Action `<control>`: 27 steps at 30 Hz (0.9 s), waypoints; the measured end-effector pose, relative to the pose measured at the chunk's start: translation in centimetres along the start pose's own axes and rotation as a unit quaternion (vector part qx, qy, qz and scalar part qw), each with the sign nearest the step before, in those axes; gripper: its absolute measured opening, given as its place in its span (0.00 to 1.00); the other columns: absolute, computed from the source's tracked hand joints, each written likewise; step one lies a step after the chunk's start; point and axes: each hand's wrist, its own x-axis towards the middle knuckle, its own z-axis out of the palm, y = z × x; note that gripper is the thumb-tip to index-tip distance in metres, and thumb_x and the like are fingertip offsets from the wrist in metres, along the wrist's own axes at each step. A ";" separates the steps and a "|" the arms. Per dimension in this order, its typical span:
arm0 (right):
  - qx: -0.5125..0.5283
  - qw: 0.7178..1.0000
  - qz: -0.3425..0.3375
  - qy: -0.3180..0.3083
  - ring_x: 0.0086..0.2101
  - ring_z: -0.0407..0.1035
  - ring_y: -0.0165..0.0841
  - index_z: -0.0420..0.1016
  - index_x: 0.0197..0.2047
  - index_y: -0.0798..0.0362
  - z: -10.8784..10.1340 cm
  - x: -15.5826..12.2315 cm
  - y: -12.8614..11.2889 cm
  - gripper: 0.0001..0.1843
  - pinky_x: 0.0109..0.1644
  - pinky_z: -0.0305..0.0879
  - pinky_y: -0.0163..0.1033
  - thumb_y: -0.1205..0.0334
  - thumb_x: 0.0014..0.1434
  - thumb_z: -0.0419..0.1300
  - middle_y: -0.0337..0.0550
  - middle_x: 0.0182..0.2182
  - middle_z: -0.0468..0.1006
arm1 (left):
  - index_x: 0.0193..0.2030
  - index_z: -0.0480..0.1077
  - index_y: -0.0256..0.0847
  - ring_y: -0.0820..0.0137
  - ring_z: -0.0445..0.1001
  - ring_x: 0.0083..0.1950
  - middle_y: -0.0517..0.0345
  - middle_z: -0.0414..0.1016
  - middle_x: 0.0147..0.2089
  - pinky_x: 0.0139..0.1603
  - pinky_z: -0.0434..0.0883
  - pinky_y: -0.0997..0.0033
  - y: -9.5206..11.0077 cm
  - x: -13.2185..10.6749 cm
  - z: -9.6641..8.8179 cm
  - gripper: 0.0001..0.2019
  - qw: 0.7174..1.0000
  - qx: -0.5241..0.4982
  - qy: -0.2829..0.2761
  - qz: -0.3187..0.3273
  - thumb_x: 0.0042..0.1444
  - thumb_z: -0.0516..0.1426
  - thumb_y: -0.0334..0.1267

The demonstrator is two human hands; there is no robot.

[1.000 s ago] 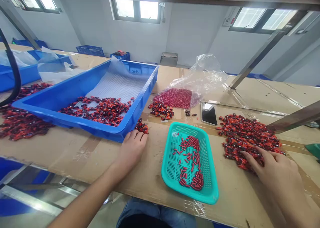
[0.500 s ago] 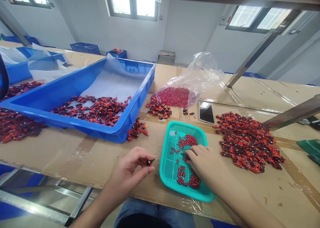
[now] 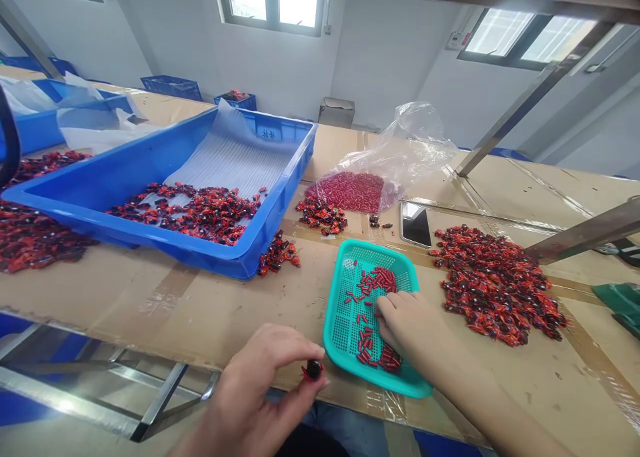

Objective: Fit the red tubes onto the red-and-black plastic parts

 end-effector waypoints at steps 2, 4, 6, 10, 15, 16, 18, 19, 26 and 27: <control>0.034 0.999 0.008 0.014 0.28 0.75 0.41 0.75 0.33 0.54 -0.1 0.0 -0.2 0.10 0.33 0.61 0.42 0.77 0.60 0.57 0.45 0.26 0.80 | 0.52 0.73 0.41 0.72 0.82 0.46 0.58 0.83 0.43 0.51 0.79 0.78 0.2 -0.1 -0.1 0.15 1.000 0.009 -0.015 0.022 0.63 0.61 0.21; 0.073 0.997 0.005 0.026 0.32 0.78 0.40 0.76 0.38 0.53 -1.2 0.1 -0.7 0.09 0.36 0.68 0.41 0.74 0.65 0.57 0.45 0.31 0.82 | 0.51 0.73 0.40 0.72 0.82 0.47 0.56 0.84 0.44 0.53 0.78 0.76 0.3 -0.2 -0.1 0.15 0.999 0.011 -0.022 0.043 0.63 0.60 0.19; 0.149 0.988 -0.004 0.029 0.36 0.79 0.36 0.76 0.43 0.51 -3.2 0.0 -1.8 0.08 0.40 0.73 0.38 0.70 0.70 0.56 0.44 0.36 0.83 | 0.50 0.73 0.39 0.72 0.82 0.48 0.55 0.84 0.45 0.54 0.78 0.75 0.4 -0.3 0.0 0.14 0.998 0.014 -0.027 0.054 0.63 0.60 0.18; 0.406 0.912 0.026 0.041 0.36 0.77 0.31 0.73 0.44 0.48 -7.7 -0.4 -4.9 0.05 0.39 0.75 0.33 0.65 0.74 0.57 0.39 0.36 0.80 | 0.49 0.74 0.40 0.71 0.82 0.46 0.54 0.84 0.44 0.51 0.79 0.73 0.7 -0.3 0.1 0.13 0.997 0.036 -0.026 0.056 0.63 0.62 0.20; 0.500 0.854 -0.027 0.139 0.34 0.80 0.34 0.75 0.46 0.49 -9.6 -0.8 -7.3 0.02 0.39 0.79 0.38 0.62 0.71 0.64 0.42 0.34 0.83 | 0.51 0.74 0.45 0.67 0.84 0.47 0.55 0.85 0.44 0.47 0.81 0.70 1.1 -0.6 0.5 0.15 0.999 0.025 -0.037 0.022 0.64 0.62 0.22; 0.499 0.853 -0.040 0.149 0.33 0.80 0.34 0.75 0.46 0.49 -9.7 -0.8 -7.5 0.04 0.39 0.79 0.38 0.61 0.71 0.65 0.42 0.33 0.83 | 0.53 0.74 0.46 0.67 0.84 0.46 0.56 0.86 0.44 0.46 0.82 0.69 1.1 -0.7 0.6 0.16 0.999 0.014 -0.035 0.017 0.64 0.62 0.22; 0.484 0.858 -0.057 0.164 0.33 0.79 0.33 0.76 0.44 0.51 -9.7 -0.7 -7.8 0.06 0.39 0.79 0.38 0.58 0.71 0.65 0.42 0.31 0.82 | 0.55 0.71 0.49 0.66 0.85 0.43 0.58 0.86 0.43 0.44 0.82 0.67 1.2 -1.0 0.9 0.19 1.000 -0.017 -0.014 0.011 0.63 0.62 0.23; 0.474 0.862 -0.060 0.171 0.33 0.78 0.33 0.77 0.44 0.51 -9.8 -0.7 -7.9 0.06 0.39 0.79 0.38 0.58 0.71 0.65 0.42 0.31 0.82 | 0.55 0.69 0.50 0.67 0.85 0.42 0.60 0.86 0.42 0.43 0.81 0.66 1.2 -1.1 1.0 0.19 1.000 -0.030 0.001 0.003 0.63 0.62 0.23; 0.447 0.871 -0.059 0.197 0.31 0.77 0.33 0.79 0.41 0.50 -9.9 -0.3 -8.5 0.07 0.38 0.78 0.38 0.57 0.70 0.67 0.41 0.29 0.81 | 0.48 0.65 0.50 0.71 0.84 0.34 0.66 0.88 0.40 0.42 0.77 0.63 2.0 -1.4 1.2 0.13 0.999 -0.029 0.034 -0.002 0.67 0.61 0.27; 0.449 0.870 -0.058 0.195 0.31 0.77 0.33 0.79 0.42 0.50 -9.9 -0.4 -8.5 0.06 0.38 0.78 0.39 0.57 0.69 0.67 0.41 0.29 0.82 | 0.48 0.65 0.50 0.71 0.84 0.34 0.66 0.88 0.40 0.42 0.76 0.62 2.1 -1.3 1.3 0.12 0.999 -0.030 0.038 -0.005 0.68 0.61 0.28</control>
